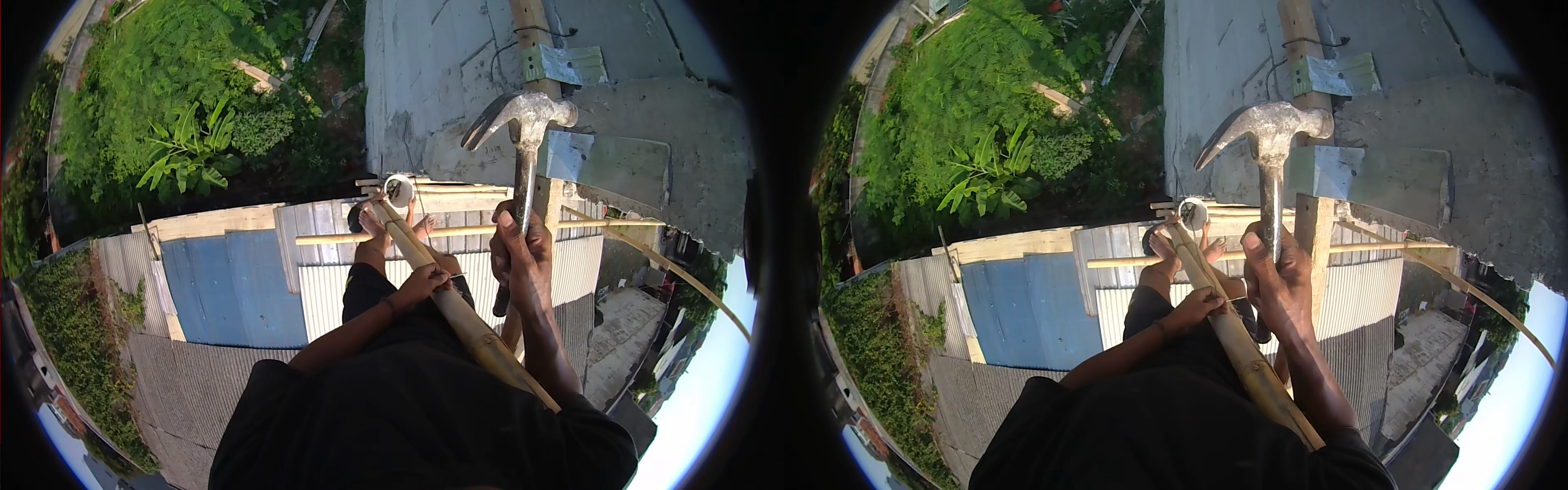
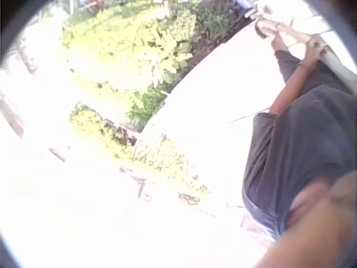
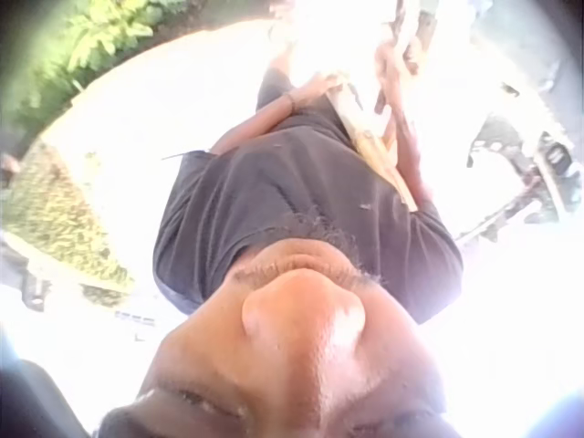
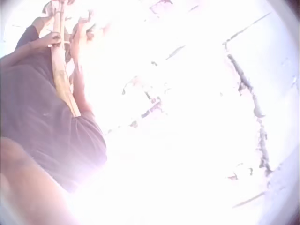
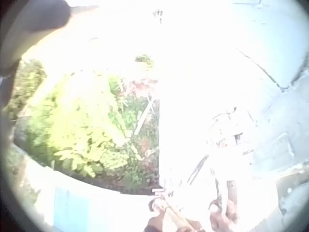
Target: Secure a wooden board and bamboo poles to a concrete wall using wire and a hammer to stabilize a scaffolding structure.
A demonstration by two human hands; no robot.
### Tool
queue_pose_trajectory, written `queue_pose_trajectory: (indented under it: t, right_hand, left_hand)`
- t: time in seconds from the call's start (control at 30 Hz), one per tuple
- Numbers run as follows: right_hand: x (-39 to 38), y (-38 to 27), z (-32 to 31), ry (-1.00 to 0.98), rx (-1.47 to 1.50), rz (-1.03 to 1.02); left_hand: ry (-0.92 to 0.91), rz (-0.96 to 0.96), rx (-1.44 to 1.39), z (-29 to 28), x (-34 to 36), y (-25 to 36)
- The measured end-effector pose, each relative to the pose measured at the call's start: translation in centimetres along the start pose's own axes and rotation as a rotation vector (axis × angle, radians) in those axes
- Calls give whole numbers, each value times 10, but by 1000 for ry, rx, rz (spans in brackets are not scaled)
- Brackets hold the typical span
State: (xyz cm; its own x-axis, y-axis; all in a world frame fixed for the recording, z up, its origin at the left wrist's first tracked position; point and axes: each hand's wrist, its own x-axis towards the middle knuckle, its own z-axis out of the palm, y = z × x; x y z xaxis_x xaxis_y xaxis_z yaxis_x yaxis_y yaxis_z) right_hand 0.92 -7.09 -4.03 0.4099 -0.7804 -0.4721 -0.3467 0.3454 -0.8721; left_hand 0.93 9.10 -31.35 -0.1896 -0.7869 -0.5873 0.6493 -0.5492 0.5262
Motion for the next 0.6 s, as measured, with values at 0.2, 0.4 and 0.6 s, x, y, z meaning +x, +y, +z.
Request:
queue_pose_trajectory:
  t: [0.2, 0.4, 0.6]
  right_hand:
    - [4, -2, -7, 25, 37, -11]
    - [6, -12, -8, 19, 58, -5]
    - [3, -20, -19, -16, 17, 21]
  left_hand:
    - [3, 5, 28, 1, -2, 2]
    - [15, 22, 47, -1, -5, 0]
    - [224, 179, 99, -26, 8, 44]
